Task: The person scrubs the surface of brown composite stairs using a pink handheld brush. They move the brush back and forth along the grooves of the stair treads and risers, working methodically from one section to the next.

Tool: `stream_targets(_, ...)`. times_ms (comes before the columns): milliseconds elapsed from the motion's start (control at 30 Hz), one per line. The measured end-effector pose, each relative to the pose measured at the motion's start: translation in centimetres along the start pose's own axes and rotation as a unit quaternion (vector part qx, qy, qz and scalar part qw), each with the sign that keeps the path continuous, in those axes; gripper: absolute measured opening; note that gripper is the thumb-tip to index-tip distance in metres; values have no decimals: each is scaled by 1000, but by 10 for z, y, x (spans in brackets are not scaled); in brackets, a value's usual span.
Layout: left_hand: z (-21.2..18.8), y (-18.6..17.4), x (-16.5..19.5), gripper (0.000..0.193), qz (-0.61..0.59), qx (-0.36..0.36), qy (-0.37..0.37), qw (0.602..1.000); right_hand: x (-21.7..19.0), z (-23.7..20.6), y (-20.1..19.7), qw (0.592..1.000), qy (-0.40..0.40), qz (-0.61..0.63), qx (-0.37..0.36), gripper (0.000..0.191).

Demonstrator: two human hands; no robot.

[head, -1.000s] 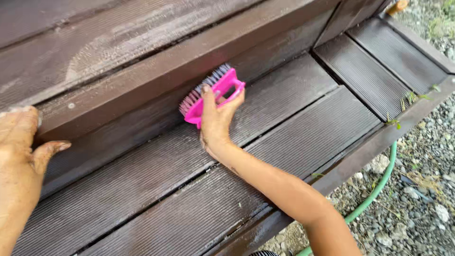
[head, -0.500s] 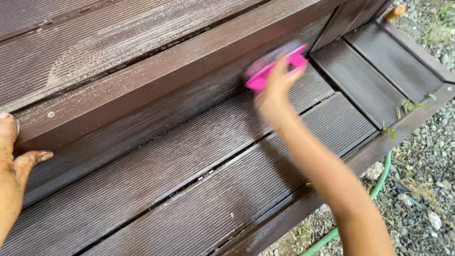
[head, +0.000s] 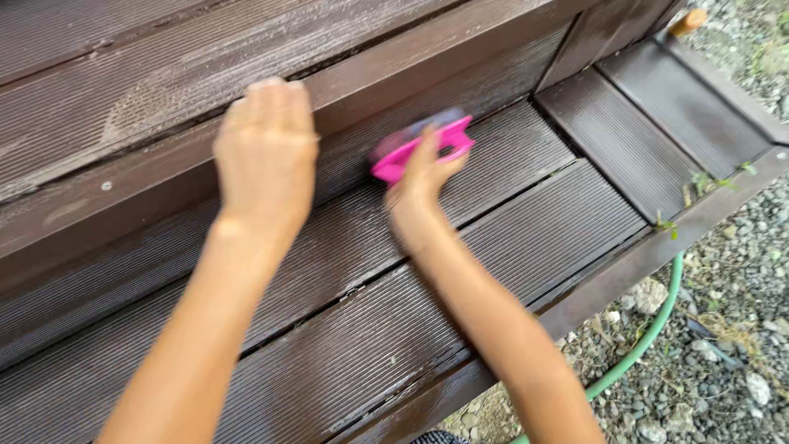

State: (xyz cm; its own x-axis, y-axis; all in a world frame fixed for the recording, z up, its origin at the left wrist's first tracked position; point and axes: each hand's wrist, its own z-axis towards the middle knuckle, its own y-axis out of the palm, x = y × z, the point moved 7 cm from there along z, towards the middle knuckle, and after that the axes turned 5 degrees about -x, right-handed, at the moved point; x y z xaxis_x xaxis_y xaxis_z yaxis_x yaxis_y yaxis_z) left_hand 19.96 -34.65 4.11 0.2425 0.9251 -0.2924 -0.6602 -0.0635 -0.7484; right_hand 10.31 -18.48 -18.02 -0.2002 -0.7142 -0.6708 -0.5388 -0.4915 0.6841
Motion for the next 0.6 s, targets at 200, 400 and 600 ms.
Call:
stream_targets(200, 62, 50, 52, 44, 9, 21, -38, 999, 88, -100, 2, 980, 146, 51, -122, 42)
stream_targets(400, 55, 56, 49, 46, 14, 15, 5, 1000, -37, 53, -2, 999, -36, -14, -5, 31)
stream_targets(600, 63, 57, 53, 38, -8, -8, -13, 1000, -6, -67, 19, 989, 66, -121, -60, 49)
